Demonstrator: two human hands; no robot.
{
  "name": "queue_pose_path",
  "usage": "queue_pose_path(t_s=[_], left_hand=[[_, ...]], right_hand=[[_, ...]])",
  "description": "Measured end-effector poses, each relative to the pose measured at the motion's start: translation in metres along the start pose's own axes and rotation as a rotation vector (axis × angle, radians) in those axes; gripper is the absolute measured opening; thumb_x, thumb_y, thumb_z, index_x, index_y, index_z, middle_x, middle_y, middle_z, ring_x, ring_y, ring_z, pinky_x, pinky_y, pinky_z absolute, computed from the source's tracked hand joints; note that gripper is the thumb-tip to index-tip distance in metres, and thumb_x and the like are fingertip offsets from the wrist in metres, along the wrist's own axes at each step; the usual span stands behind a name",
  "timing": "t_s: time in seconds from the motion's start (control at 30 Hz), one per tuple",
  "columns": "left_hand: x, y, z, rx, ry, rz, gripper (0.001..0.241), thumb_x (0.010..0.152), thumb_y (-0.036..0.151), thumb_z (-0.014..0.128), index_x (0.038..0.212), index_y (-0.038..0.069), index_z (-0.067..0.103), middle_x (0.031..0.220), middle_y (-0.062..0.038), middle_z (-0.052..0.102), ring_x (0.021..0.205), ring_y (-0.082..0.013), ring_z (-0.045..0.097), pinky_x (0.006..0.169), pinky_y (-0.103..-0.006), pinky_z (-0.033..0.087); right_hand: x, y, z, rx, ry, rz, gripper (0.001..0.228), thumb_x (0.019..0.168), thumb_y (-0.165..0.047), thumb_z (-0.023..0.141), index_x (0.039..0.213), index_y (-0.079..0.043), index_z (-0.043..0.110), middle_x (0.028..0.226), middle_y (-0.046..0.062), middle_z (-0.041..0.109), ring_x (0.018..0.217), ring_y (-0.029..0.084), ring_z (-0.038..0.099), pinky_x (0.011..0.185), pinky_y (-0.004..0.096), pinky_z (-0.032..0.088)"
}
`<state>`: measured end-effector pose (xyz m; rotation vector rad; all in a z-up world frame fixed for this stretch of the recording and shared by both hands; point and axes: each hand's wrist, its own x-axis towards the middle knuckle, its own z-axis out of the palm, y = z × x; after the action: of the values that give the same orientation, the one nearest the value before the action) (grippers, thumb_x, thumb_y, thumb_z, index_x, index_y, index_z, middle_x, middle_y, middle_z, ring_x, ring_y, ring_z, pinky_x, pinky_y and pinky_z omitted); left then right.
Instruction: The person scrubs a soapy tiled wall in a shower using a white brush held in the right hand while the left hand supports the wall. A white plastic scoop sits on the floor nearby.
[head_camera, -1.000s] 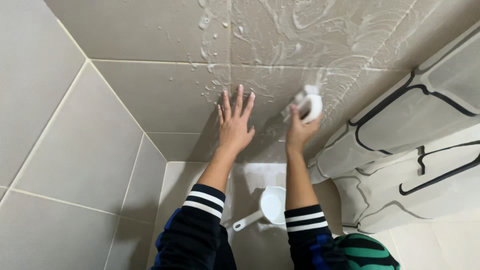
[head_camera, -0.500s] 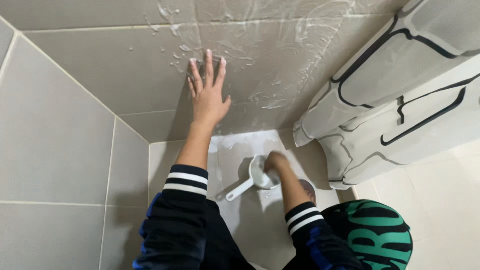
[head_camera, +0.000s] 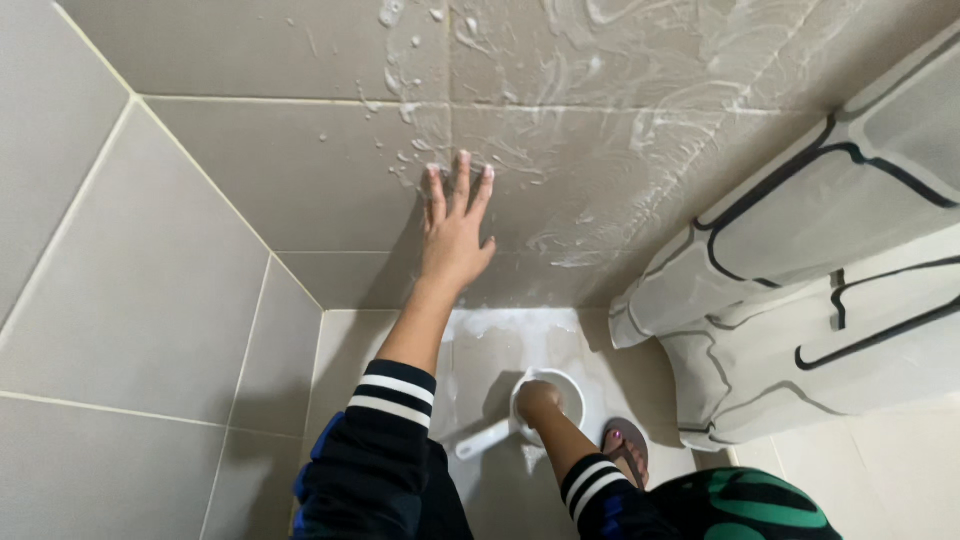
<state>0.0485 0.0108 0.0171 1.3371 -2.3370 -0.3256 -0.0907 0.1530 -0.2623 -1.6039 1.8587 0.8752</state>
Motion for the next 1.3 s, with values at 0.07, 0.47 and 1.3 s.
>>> queue_pose_path(t_s=[0.07,0.47,1.3], left_hand=[[0.002,0.0,-0.001,0.041,0.008,0.005,0.099,0.083,0.02,0.076,0.163,0.025,0.018,0.169,-0.01,-0.005,0.149,-0.0513,-0.006,0.118,-0.0627,0.023],[-0.007,0.011,-0.025,0.048,0.022,0.019,0.098,0.083,0.02,0.075,0.163,0.026,0.019,0.17,-0.007,-0.006,0.15,-0.0492,-0.004,0.118,-0.0615,0.023],[-0.008,0.021,-0.013,-0.095,-0.013,-0.06,0.096,0.084,0.019,0.074,0.162,0.017,0.018,0.169,-0.011,-0.01,0.149,-0.0496,-0.013,0.119,-0.0637,0.013]], right_hand=[[0.007,0.001,-0.001,0.016,0.048,0.069,0.038,0.085,-0.014,0.073,0.12,-0.001,0.067,0.109,0.023,0.067,0.096,0.044,0.067,0.058,0.052,0.057],[-0.025,0.043,-0.053,0.391,0.139,0.145,0.056,0.063,-0.016,0.092,0.113,0.001,0.074,0.104,0.022,0.075,0.103,0.039,0.072,0.079,0.051,0.059],[-0.171,0.113,-0.322,0.431,1.973,-0.353,0.036,0.105,-0.043,0.066,0.11,-0.008,0.057,0.098,0.011,0.056,0.089,0.03,0.058,0.079,0.04,0.048]])
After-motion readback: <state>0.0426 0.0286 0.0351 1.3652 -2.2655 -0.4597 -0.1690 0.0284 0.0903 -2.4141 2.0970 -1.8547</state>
